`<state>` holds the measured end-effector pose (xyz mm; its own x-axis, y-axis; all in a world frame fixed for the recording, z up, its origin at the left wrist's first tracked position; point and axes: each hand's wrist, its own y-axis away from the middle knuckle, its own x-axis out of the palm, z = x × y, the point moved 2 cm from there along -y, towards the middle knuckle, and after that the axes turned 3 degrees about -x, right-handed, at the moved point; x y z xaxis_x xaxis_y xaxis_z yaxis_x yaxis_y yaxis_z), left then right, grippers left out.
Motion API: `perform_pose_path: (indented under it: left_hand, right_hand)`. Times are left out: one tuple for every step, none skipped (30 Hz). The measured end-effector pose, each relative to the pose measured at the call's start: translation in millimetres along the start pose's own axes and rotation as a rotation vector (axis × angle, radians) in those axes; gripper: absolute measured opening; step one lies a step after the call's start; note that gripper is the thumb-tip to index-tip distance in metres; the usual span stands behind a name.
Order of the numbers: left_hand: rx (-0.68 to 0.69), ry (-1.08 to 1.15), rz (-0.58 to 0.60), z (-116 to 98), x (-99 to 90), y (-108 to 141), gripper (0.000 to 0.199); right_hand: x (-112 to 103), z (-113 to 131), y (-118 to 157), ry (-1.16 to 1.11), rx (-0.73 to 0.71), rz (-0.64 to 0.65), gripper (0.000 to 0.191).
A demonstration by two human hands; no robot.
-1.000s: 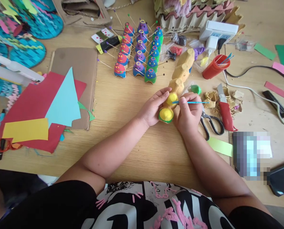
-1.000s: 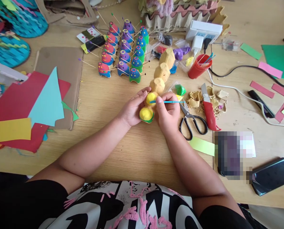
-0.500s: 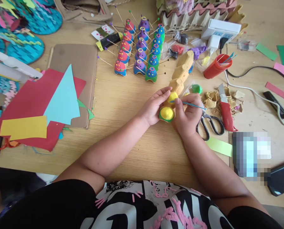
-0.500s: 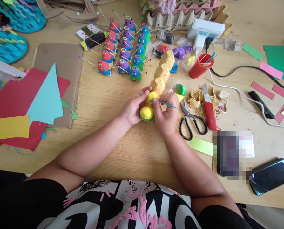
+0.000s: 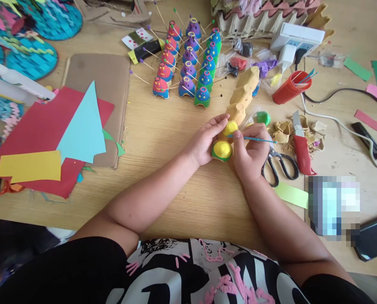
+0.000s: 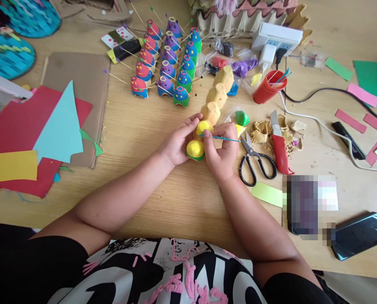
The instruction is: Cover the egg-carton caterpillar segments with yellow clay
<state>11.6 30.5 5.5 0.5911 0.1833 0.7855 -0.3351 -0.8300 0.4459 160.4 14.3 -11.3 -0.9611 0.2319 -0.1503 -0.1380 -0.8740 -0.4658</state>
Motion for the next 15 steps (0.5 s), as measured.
perform_pose_path:
  left_hand:
    - [-0.001,-0.002,0.002,0.1,-0.2,0.1,0.012]
    - [-0.003,-0.003,0.001,0.2,-0.3,0.2,0.013]
    - [-0.007,0.0,-0.003,0.3,-0.4,0.3,0.015]
    - [-0.011,0.005,-0.01,0.4,-0.5,0.4,0.017]
    - [-0.015,0.009,-0.016,0.4,-0.5,0.4,0.02]
    - [-0.018,0.008,-0.019,0.5,-0.5,0.5,0.023]
    - [-0.019,0.0,-0.019,0.5,-0.4,0.6,0.024]
    - [-0.018,-0.014,-0.016,0.5,-0.4,0.5,0.026]
    - [-0.017,-0.029,-0.014,0.5,-0.4,0.5,0.027]
    - [-0.015,-0.042,-0.012,0.5,-0.6,0.4,0.028]
    - [-0.013,-0.051,-0.014,0.6,-0.9,0.3,0.03]
    - [-0.01,-0.056,-0.016,0.5,-1.3,0.1,0.031]
    - [-0.004,-0.06,-0.017,0.5,-1.7,0.0,0.031]
    - [0.003,-0.066,-0.014,0.3,-2.1,-0.1,0.03]
    - [0.011,-0.074,-0.007,0.0,-2.3,-0.2,0.029]
  right_hand:
    - [-0.3,-0.6,0.5,-0.015,0.016,0.004,0.047]
    - [-0.6,-0.9,0.8,-0.028,0.03,0.009,0.047]
    - [-0.7,-0.9,1.0,-0.039,0.043,0.013,0.046]
    - [-0.6,-0.4,1.1,-0.051,0.053,0.015,0.046]
    - [-0.3,0.5,1.2,-0.067,0.06,0.013,0.045]
    - [0.3,1.7,1.3,-0.088,0.063,0.007,0.045]
    - [1.0,3.2,1.3,-0.112,0.065,-0.005,0.044]
    - [1.9,4.5,1.5,-0.137,0.067,-0.021,0.043]
    - [2.8,5.6,1.6,-0.158,0.073,-0.047,0.043]
    - [3.7,6.2,1.5,-0.174,0.081,-0.082,0.042]
    - [4.5,6.1,1.3,-0.185,0.092,-0.128,0.04]
    - [5.3,5.6,0.8,-0.193,0.101,-0.178,0.039]
    - [6.0,4.8,-0.1,-0.2,0.107,-0.227,0.037]
    - [6.9,3.7,-1.5,-0.211,0.108,-0.271,0.036]
    - [7.7,2.7,-3.2,-0.226,0.103,-0.308,0.035]
